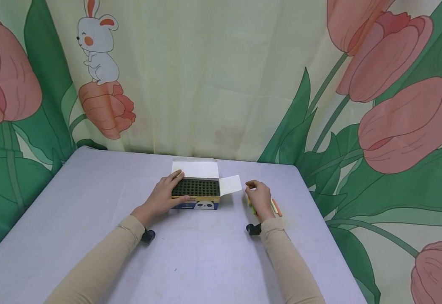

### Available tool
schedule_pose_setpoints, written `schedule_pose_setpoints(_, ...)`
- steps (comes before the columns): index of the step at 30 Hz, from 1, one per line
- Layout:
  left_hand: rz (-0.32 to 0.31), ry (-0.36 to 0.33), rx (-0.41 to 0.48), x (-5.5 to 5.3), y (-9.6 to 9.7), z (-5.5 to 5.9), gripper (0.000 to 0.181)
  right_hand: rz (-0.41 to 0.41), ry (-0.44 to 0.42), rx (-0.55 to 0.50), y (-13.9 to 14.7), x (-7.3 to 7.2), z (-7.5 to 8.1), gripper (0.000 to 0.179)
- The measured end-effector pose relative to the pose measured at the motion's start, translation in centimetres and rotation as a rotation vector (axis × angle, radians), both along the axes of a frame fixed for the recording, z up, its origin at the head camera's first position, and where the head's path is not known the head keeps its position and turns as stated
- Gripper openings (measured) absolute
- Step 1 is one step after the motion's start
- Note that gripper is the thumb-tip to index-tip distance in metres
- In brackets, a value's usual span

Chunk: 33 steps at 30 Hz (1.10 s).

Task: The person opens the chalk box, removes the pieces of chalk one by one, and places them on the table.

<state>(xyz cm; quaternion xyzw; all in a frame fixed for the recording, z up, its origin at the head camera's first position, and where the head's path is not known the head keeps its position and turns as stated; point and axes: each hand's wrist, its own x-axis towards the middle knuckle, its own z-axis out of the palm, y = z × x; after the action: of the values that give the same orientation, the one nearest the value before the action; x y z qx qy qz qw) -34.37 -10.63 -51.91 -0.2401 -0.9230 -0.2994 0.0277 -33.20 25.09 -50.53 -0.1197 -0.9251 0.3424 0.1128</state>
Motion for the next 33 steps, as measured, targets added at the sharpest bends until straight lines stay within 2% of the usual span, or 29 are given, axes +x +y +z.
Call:
schedule_pose_setpoints(17, -0.007, -0.002, 0.000, -0.11, -0.02, -0.09, 0.094, -0.013, -0.088, 0.083, 0.36, 0.42, -0.48, 0.023)
schedule_pose_setpoints(26, -0.007, 0.027, -0.005, -0.51, -0.12, -0.14, 0.095, 0.003, -0.129, 0.081, 0.30, 0.48, -0.53, 0.019)
schedule_pose_setpoints(33, -0.019, -0.002, -0.038, -0.25, -0.22, 0.07, 0.098, 0.034, -0.162, 0.074, 0.66, 0.61, -0.73, 0.024)
